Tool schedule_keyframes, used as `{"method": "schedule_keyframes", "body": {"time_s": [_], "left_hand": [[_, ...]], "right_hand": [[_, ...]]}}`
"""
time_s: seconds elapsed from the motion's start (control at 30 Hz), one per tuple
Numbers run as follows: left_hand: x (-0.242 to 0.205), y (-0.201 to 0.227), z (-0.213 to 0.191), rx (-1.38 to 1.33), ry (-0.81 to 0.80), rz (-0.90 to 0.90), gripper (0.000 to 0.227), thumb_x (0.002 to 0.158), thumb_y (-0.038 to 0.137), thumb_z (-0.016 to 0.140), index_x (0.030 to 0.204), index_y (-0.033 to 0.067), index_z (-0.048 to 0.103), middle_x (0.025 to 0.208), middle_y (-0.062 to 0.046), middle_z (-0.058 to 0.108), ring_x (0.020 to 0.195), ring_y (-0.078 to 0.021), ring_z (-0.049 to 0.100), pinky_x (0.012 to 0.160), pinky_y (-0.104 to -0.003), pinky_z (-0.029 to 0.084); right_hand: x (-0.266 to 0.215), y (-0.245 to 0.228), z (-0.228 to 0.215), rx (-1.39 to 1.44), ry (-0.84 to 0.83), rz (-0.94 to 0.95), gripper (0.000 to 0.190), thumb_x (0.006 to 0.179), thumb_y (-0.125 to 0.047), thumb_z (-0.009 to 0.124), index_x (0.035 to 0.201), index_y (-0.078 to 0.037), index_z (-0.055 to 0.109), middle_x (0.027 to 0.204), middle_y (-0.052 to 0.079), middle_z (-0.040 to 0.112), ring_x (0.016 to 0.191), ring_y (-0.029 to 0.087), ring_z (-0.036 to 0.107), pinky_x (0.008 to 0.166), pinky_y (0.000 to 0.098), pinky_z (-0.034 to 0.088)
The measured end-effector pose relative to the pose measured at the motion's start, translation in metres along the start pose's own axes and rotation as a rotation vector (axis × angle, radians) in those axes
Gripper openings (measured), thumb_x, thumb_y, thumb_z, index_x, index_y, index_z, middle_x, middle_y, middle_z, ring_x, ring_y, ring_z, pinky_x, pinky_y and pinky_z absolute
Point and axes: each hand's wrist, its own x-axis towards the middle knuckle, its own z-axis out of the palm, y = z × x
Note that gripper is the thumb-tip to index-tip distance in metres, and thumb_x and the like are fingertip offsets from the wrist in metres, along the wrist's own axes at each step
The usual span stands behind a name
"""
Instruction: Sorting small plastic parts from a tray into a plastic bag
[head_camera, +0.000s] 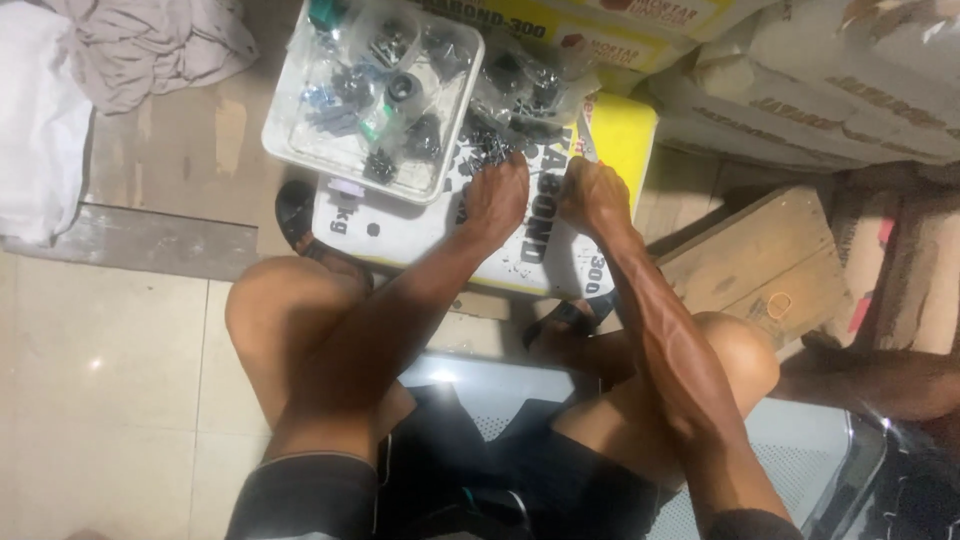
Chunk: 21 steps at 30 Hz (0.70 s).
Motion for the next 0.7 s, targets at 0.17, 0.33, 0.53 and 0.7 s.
{"method": "schedule_keyframes", "body": {"time_s": [0.17, 0.33, 0.53, 0.7], "left_hand": [[0.003, -0.018, 0.012, -0.031, -0.035, -0.025, 0.023, 0.097, 0.0, 0.049, 0.11, -0.0112, 0.065, 0.085, -0.026, 0.074, 0.083, -0.0379, 0.078, 0.069, -0.046, 0.064], [-0.003, -0.018, -0.006, -0.07, -0.054, -0.068, 0.025, 0.097, -0.001, 0.049, 0.113, -0.0119, 0.065, 0.086, -0.028, 0.074, 0.086, -0.0393, 0.077, 0.07, -0.047, 0.064], [-0.005, -0.01, -0.037, -0.201, -0.213, -0.289, 0.03, 0.095, 0.011, 0.058, 0.11, -0.0106, 0.07, 0.091, -0.027, 0.073, 0.095, -0.0416, 0.075, 0.073, -0.052, 0.063], [0.011, -0.021, -0.026, -0.315, -0.296, -0.352, 0.026, 0.09, 0.016, 0.06, 0.1, -0.0031, 0.076, 0.09, -0.023, 0.073, 0.094, -0.0443, 0.075, 0.071, -0.055, 0.062]], "right_hand": [[0.019, 0.042, 0.057, -0.173, 0.429, -0.252, 0.018, 0.092, -0.003, 0.062, 0.101, -0.012, 0.074, 0.093, 0.012, 0.07, 0.096, 0.033, 0.067, 0.085, 0.0444, 0.052], [0.016, 0.023, 0.054, -0.152, 0.565, -0.326, 0.012, 0.092, -0.002, 0.069, 0.095, -0.012, 0.075, 0.091, 0.011, 0.067, 0.092, 0.031, 0.065, 0.08, 0.0447, 0.051], [0.019, 0.001, 0.067, 0.058, 0.388, -0.544, 0.01, 0.086, -0.011, 0.072, 0.095, -0.008, 0.069, 0.1, 0.02, 0.061, 0.094, 0.044, 0.065, 0.081, 0.0548, 0.056], [0.015, -0.006, 0.055, -0.028, 0.255, -0.485, 0.016, 0.094, -0.012, 0.068, 0.109, -0.016, 0.07, 0.111, 0.011, 0.061, 0.109, 0.035, 0.066, 0.093, 0.0489, 0.056]]}}
